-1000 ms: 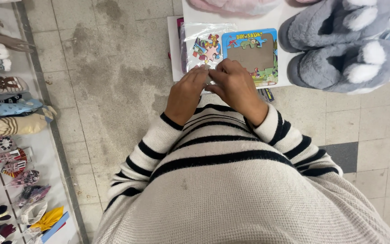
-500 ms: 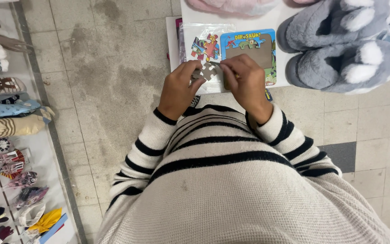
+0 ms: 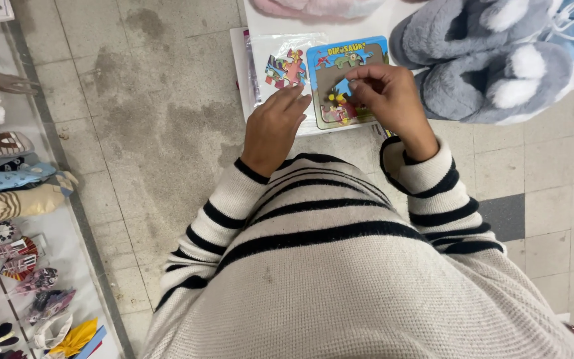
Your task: Assembling a small dinosaur-themed cardboard puzzle.
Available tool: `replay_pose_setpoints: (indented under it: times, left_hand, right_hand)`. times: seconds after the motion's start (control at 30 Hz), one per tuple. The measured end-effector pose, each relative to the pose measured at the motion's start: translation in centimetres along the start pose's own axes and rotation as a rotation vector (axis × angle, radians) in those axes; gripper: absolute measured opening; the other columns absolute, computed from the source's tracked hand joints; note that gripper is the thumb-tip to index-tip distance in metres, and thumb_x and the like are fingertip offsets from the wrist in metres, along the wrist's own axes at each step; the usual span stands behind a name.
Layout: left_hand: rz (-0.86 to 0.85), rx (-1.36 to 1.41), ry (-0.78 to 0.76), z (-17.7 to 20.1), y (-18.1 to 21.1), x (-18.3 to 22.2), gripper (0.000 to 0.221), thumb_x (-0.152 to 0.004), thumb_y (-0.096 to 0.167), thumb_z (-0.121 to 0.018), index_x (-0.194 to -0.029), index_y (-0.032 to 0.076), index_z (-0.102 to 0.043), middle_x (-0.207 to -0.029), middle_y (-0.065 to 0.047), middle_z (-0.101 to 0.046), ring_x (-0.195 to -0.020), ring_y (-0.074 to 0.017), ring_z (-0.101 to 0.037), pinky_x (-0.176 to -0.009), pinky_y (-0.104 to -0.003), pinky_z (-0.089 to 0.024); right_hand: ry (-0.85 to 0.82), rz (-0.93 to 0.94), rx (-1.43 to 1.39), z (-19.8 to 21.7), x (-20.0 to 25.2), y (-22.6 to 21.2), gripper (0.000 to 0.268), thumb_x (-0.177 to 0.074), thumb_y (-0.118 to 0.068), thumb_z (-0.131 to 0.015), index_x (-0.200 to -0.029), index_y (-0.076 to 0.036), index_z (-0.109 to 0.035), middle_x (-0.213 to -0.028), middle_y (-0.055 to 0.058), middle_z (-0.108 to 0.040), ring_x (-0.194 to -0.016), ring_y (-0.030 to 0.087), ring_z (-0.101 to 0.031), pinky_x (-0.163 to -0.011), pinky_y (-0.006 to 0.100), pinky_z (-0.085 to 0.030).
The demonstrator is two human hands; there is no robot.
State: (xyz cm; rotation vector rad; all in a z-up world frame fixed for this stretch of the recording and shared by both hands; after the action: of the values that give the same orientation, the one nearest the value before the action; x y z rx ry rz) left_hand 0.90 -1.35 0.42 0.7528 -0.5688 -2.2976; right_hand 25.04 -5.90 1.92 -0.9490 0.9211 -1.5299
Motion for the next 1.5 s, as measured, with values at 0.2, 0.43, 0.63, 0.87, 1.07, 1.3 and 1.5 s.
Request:
replay_pose_setpoints:
  times: [0.2,0.43,0.63,0.87,1.07,1.3,1.5]
  left_hand:
    - [-0.125,-0.028,-0.121,-0.8,2.6,0.8,0.034,-0.089,0.022,-0.076,-0.12,0.009,-0.069,-0.124,-0.007,-0.065,-0.127,-0.0285,-0.058,-0.118,-0.058,-0.034]
    - [-0.134,-0.181,-0.143,-2.4,3.1,2.3,0.041,-0.091,0.028,-0.072,-0.125,0.007,-0.066,-0.127,-0.008,-0.06,-0.128,-0.0279,-0.052,-0.118,-0.072,-0.023]
    - [-0.129,-0.234,-0.106,-2.8,3.4,2.9,0.037,-0.097,0.024,-0.068,-0.127,0.004,-0.064,-0.13,-0.008,-0.06,-0.131,-0.0287,-0.052,-0.117,-0.074,-0.023]
    - [-0.133,-0.233,-0.114,-2.7,3.4,2.9,0.034,-0.1,0.021,-0.062,-0.129,0.003,-0.065,-0.129,-0.009,-0.061,-0.131,-0.0308,-0.052,-0.118,-0.073,-0.023]
    - [-0.131,-0.234,-0.11,-2.7,3.4,2.8,0.033,-0.102,0.019,-0.056,-0.128,0.004,-0.066,-0.13,-0.01,-0.061,-0.13,-0.0313,-0.053,-0.118,-0.072,-0.024]
    - [-0.143,-0.224,-0.117,-2.5,3.4,2.8,0.035,-0.1,0.015,-0.052,-0.129,0.002,-0.065,-0.131,-0.011,-0.06,-0.13,-0.0329,-0.053,-0.118,-0.072,-0.024]
    - [-0.129,-0.206,-0.127,-2.4,3.3,2.7,0.034,-0.099,0.014,-0.054,-0.129,0.003,-0.066,-0.133,-0.011,-0.061,-0.13,-0.0332,-0.053,-0.118,-0.071,-0.023]
  right_hand:
    - [-0.23,0.189,0.294,-0.3,-1.6,-3.1,0.013,-0.1,-0.001,-0.068,-0.111,0.0,-0.075,-0.088,0.011,-0.07,-0.067,0.02,-0.071,-0.065,0.032,-0.055]
    - [-0.258,0.473,0.466,-1.5,-3.3,-2.1,0.021,-0.089,0.001,-0.073,-0.111,-0.002,-0.076,-0.103,0.015,-0.071,-0.093,0.033,-0.067,-0.081,0.04,-0.055]
    - [-0.208,0.438,0.55,-2.1,-2.5,-2.9,0.023,-0.089,-0.004,-0.076,-0.111,-0.003,-0.077,-0.104,0.014,-0.071,-0.09,0.033,-0.068,-0.077,0.041,-0.055]
    - [-0.135,0.4,0.533,-2.1,-2.0,-2.8,0.023,-0.09,-0.005,-0.077,-0.113,-0.003,-0.075,-0.105,0.014,-0.07,-0.088,0.036,-0.068,-0.076,0.042,-0.055]
    - [-0.164,0.39,0.46,-1.9,-2.3,-2.0,0.021,-0.089,-0.005,-0.078,-0.109,-0.002,-0.075,-0.102,0.015,-0.069,-0.085,0.034,-0.068,-0.076,0.041,-0.055]
    - [-0.164,0.47,0.452,-1.8,-2.2,-1.7,0.023,-0.089,-0.001,-0.079,-0.111,-0.002,-0.076,-0.099,0.015,-0.07,-0.084,0.031,-0.068,-0.076,0.039,-0.055]
    - [-0.094,0.029,-0.132,0.3,-1.5,-0.2,0.026,-0.097,0.003,-0.071,-0.123,0.0,-0.071,-0.101,0.008,-0.076,-0.087,0.01,-0.075,-0.08,0.025,-0.064]
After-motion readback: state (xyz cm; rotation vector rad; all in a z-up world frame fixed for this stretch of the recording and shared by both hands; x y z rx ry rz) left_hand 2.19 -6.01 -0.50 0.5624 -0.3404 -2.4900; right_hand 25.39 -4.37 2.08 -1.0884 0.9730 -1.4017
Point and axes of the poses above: each hand's wrist, its own x-axis away from the middle knuckle, its own z-axis out of the back of the hand, y = z × x, the point moved 2 cm from there along -x, towards the middle knuckle
